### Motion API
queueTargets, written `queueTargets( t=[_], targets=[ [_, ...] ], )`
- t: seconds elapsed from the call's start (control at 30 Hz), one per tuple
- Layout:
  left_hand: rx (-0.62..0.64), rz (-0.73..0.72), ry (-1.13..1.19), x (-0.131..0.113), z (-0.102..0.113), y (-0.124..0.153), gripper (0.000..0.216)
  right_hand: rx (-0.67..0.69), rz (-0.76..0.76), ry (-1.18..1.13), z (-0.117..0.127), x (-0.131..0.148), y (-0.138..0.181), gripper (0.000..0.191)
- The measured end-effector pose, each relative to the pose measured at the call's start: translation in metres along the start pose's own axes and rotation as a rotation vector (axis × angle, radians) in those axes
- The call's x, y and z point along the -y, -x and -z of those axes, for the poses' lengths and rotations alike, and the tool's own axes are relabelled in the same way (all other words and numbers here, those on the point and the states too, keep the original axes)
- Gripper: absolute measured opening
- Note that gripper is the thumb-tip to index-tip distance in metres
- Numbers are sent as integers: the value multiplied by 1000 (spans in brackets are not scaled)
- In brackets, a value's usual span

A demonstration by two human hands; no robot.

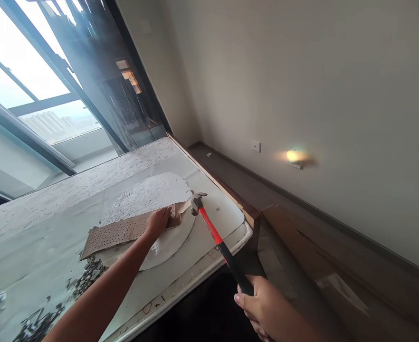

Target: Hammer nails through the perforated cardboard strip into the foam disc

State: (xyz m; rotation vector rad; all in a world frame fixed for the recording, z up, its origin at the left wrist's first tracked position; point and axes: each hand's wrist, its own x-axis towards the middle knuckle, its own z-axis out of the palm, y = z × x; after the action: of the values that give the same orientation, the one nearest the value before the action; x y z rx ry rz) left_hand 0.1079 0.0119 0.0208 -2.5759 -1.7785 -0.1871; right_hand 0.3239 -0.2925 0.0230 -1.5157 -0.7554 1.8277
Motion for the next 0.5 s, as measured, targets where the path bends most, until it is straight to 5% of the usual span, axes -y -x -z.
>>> queueTargets(
  t=[0.5],
  targets=[
    [46, -10, -12, -5, 5, 0, 46, 8, 19, 45, 0, 11, 8, 22]
  ],
)
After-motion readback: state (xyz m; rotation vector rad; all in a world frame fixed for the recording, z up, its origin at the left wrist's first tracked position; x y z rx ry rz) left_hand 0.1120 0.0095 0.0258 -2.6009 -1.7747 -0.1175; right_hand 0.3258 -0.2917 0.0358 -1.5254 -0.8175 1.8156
